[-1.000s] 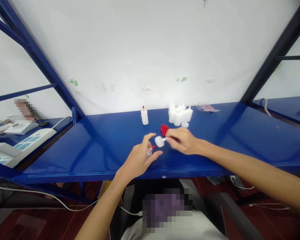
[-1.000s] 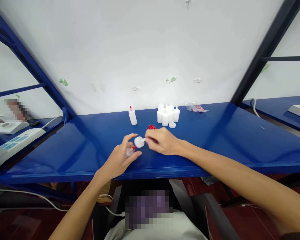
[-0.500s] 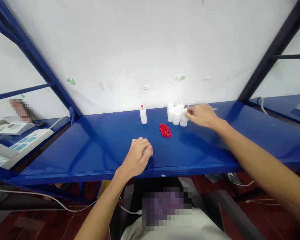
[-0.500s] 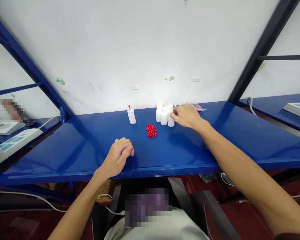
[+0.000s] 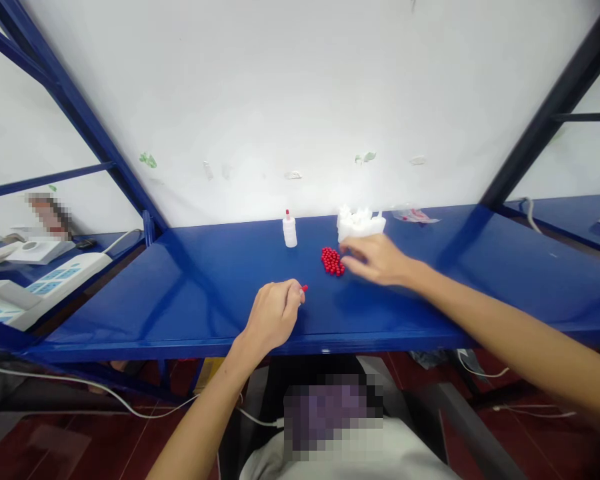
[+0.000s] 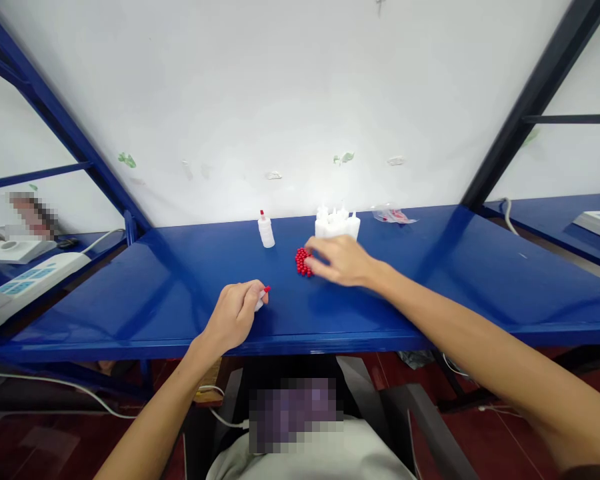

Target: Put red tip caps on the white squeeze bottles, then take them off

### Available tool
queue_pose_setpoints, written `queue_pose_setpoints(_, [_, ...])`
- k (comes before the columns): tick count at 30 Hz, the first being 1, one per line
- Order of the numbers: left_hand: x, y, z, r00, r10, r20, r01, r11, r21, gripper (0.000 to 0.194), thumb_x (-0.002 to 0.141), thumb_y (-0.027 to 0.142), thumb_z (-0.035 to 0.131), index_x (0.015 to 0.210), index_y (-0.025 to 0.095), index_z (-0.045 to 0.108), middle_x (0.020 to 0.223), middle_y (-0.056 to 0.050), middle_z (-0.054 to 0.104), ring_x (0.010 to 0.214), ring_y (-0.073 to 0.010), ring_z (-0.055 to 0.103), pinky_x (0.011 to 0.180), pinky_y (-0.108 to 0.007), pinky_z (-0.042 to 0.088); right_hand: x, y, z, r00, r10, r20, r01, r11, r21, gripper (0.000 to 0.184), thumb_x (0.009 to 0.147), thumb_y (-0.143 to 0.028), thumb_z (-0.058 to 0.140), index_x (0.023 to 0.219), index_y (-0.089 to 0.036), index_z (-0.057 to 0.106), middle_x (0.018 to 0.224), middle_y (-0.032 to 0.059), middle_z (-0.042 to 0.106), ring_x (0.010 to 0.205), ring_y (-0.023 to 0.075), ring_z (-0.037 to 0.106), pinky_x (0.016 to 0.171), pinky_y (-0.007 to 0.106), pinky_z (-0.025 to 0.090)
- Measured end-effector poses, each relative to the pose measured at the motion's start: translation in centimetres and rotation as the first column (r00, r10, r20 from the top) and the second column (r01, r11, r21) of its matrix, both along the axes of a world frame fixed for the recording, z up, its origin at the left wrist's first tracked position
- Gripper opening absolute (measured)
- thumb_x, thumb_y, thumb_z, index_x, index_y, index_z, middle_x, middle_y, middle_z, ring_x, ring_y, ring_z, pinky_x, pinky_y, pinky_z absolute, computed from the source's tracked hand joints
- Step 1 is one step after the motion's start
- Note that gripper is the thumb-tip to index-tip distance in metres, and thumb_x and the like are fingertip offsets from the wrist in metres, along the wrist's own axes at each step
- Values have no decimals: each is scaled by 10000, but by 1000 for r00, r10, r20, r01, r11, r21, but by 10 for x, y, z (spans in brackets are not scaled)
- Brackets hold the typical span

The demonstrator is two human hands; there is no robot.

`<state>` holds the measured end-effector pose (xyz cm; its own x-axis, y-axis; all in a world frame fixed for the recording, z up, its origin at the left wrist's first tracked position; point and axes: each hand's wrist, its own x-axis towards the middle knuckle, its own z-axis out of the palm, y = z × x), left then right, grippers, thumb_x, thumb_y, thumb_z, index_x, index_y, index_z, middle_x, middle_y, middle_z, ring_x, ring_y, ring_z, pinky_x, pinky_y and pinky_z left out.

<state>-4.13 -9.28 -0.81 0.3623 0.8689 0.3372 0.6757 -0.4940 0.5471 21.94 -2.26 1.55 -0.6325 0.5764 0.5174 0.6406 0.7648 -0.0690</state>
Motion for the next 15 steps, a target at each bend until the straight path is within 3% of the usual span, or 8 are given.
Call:
queue_pose_setpoints(4, [0, -2, -1, 992, -125, -13, 125, 990, 63, 345, 1007, 269, 282, 742, 185, 486, 705, 0, 569, 641, -141, 506, 648, -278, 336, -39, -19, -14, 950, 233, 206, -251, 966, 62, 447, 995, -535, 386, 1135, -153, 570, 890, 64, 674, 672, 158, 568, 603, 275, 373])
queue_pose_setpoints(10, [3, 0, -1, 973, -199, -118, 209, 975, 79, 266, 998, 234, 331, 741, 197, 387, 680, 27, 471, 611, -125, 417, 621, -272, 307, -44, -24, -18, 906, 242, 347, -333, 913, 234, 371, 1054, -371, 282, 945, -182, 583, 815, 33, 600, 615, 134, 481, 583, 283, 309])
queue_pose_setpoints(15, [3, 2, -2, 960, -239, -146, 255, 962, 102, 264, 1018, 255, 326, 774, 195, 408, 721, 26, 467, 645, -121, 411, 631, -261, 321, -43, -26, -17, 921, 305, 243, -332, 940, 79, 341, 1043, -317, 311, 799, -184, 508, 729, 4, 533, 599, 124, 410, 566, 273, 273])
